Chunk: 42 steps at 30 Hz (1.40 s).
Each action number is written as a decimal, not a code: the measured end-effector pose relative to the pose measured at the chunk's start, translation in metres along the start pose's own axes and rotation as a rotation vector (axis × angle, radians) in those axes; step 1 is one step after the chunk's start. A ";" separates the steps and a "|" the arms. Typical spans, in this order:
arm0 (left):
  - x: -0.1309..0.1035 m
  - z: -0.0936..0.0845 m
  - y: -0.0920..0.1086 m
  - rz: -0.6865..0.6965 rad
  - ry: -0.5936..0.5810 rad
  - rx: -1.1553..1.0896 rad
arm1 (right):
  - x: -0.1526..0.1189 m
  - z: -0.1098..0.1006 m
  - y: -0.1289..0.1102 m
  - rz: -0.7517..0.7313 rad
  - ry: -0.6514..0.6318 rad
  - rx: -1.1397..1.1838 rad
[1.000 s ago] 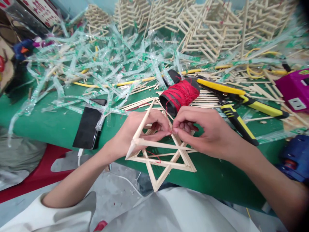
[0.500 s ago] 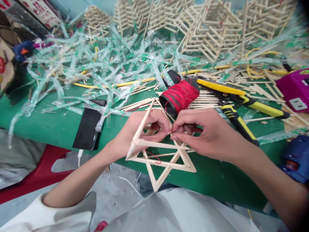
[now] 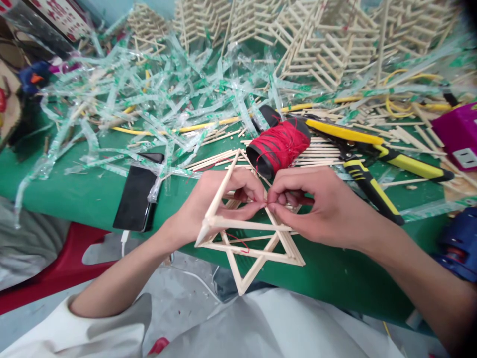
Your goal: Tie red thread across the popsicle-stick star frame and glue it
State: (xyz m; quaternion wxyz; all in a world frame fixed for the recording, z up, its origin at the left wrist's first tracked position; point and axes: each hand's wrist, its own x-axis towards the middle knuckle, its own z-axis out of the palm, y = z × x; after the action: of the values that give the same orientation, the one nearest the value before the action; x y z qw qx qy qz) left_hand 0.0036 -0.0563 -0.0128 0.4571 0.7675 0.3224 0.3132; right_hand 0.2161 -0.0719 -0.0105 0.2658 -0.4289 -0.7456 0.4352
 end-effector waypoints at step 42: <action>0.002 -0.002 -0.003 -0.025 -0.028 -0.036 | 0.000 -0.006 -0.003 0.096 -0.057 0.049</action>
State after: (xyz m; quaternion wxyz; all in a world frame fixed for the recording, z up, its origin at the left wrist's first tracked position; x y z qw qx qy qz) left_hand 0.0026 -0.0529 -0.0146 0.4791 0.7593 0.3200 0.3026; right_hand 0.2193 -0.0706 -0.0052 0.2336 -0.4452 -0.7206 0.4775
